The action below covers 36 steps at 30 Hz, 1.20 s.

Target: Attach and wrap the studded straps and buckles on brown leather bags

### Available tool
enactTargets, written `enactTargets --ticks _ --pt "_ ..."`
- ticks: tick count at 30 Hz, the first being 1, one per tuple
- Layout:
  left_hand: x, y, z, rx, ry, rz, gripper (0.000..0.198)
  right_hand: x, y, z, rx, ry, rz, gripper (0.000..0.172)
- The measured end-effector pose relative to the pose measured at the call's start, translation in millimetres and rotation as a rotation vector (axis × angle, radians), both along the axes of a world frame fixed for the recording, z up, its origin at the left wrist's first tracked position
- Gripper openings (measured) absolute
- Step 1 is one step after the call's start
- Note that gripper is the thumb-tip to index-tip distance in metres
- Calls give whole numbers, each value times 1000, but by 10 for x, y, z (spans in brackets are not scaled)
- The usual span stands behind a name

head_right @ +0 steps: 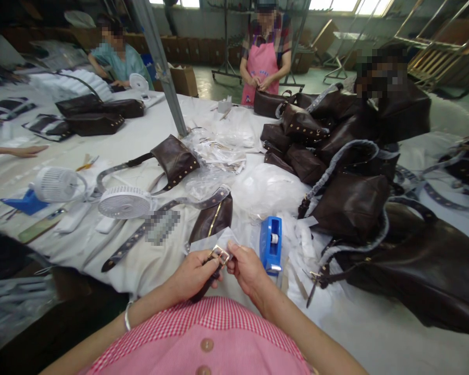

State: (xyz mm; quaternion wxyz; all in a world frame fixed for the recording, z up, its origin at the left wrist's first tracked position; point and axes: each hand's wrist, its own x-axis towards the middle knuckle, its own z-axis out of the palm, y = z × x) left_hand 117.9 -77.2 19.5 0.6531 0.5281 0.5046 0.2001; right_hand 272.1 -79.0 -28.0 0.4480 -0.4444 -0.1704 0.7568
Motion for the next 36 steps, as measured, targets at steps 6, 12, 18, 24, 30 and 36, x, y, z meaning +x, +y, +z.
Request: enactTargets --ticks 6,12,18,24,30,36 --pt "26 1 -23 -13 -11 33 27 -4 -34 0 94 -158 51 43" --pt "27 -14 -153 -26 24 254 24 -39 -65 11 103 -199 52 42" --pt "-67 -33 -151 1 -31 270 26 -100 -81 67 127 -329 142 42" --pt "-211 -89 -73 -69 -301 129 35 -74 -66 66 146 -311 150 49" --pt "-233 -103 -130 -95 -198 259 27 -91 -79 65 280 -469 278 54" --pt "-198 -86 -225 -68 -128 364 28 63 -62 77 558 -1028 171 36"
